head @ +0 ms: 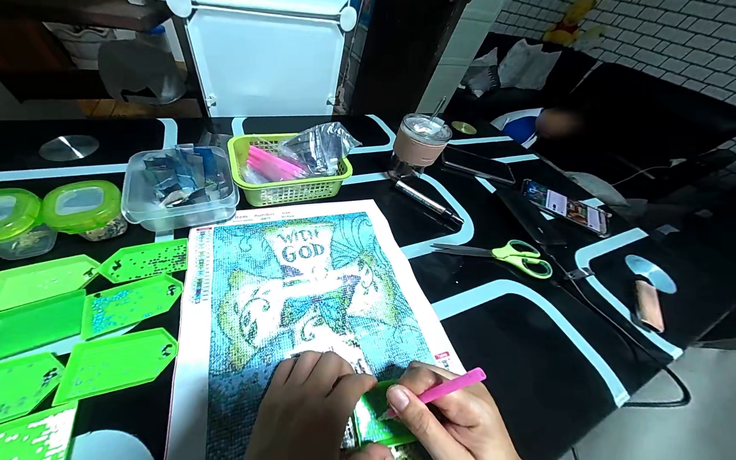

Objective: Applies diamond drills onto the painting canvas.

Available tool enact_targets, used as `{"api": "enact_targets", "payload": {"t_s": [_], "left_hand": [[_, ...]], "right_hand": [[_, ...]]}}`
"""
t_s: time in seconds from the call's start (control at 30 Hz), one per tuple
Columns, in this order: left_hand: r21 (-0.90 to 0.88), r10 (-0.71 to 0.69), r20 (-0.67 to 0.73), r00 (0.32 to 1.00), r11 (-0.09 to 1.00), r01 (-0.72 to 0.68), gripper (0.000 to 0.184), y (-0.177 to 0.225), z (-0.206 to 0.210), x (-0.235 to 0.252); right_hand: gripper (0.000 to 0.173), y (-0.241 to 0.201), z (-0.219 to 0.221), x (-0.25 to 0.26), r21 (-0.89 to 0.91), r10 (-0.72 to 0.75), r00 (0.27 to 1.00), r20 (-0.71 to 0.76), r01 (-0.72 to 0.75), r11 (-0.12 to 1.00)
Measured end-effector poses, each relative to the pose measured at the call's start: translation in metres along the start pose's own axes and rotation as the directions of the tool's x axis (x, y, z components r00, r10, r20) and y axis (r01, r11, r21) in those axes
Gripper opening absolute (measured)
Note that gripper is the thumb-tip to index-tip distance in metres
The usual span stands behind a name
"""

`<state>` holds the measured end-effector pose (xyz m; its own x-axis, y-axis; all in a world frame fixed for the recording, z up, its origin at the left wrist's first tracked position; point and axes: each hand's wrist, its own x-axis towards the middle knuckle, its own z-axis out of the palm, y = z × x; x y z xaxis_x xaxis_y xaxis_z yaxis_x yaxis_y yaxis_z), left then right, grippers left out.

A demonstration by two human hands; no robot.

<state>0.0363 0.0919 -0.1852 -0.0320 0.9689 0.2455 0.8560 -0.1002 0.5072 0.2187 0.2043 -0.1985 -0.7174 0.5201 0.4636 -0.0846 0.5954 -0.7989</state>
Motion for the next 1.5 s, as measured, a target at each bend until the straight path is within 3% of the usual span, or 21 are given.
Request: {"api": "enact_targets", "payload": {"t_s": [0.4, 0.6, 0.73, 0.87, 1.27, 1.5], "left_hand": [[-0.001, 0.002, 0.003, 1.0, 1.0, -0.002, 0.047, 0.0, 0.0, 0.0], [-0.02, -0.008, 0.041, 0.999, 1.0, 0.009, 0.047, 0.0, -0.003, 0.001], [-0.049, -0.015, 0.067, 0.998, 0.999, 0.018, 0.046, 0.002, -0.006, 0.003], [-0.081, -0.006, 0.088, 0.996, 0.997, 0.013, 0.045, 0.0, -0.007, 0.002], [-0.091, -0.007, 0.089, 0.996, 0.996, 0.015, 0.046, 0.0, -0.009, 0.001], [-0.076, -0.007, 0.085, 0.996, 0.997, 0.014, 0.047, 0.0, -0.008, 0.001]], "right_hand": [[0.025, 0.0, 0.0, 0.0, 0.013, -0.001, 1.0, -0.01, 0.001, 1.0], [0.025, 0.005, -0.02, 0.012, 0.333, 0.292, 0.942, -0.166, -0.225, 0.916], [0.028, 0.021, -0.043, 0.02, 0.226, 0.371, 0.88, -0.298, -0.312, 0.923], [0.024, 0.027, -0.043, 0.017, 0.086, 0.289, 0.908, -0.304, -0.276, 0.957], [0.023, 0.028, -0.038, 0.018, 0.041, 0.261, 0.911, -0.321, -0.261, 0.964], [0.024, 0.031, -0.038, 0.017, -0.106, 0.193, 0.938, -0.289, -0.232, 0.967]]}}
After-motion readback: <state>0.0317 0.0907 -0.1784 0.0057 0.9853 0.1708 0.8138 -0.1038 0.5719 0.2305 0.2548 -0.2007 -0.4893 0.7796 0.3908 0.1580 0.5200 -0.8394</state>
